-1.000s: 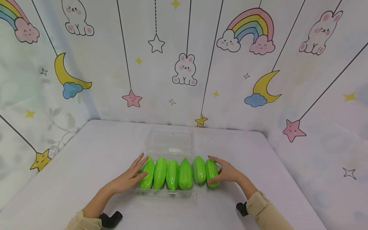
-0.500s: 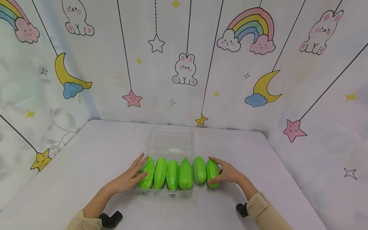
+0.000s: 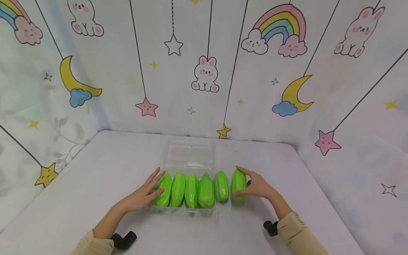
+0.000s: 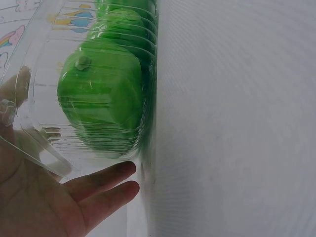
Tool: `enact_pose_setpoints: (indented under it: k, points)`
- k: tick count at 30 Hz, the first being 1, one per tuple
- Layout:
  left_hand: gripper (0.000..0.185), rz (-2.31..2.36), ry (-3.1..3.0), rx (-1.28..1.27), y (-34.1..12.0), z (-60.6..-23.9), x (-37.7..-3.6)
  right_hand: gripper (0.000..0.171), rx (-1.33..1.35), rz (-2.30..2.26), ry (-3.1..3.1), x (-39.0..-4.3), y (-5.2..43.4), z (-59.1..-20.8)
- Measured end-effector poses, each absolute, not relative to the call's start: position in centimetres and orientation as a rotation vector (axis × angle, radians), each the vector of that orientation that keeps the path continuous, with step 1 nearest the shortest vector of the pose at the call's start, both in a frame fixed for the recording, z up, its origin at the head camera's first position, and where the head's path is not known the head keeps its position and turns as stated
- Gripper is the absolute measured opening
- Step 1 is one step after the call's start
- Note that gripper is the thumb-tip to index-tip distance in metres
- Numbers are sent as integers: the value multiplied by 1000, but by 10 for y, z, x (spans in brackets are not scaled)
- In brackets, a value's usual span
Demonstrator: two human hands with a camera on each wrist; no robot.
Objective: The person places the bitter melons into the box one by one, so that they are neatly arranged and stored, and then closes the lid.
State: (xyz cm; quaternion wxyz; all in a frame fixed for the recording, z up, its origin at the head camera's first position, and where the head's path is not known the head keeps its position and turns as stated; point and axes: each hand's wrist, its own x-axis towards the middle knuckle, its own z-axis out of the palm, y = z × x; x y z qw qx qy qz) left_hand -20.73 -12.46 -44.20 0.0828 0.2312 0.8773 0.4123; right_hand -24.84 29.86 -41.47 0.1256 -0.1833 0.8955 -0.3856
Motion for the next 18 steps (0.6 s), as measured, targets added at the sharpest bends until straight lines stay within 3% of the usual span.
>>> enact_pose_setpoints:
  k: [18]
  points:
    - [67,1246,2613,690,-123,-439,-206,94,-634,-1141,2648,-245,281,-387]
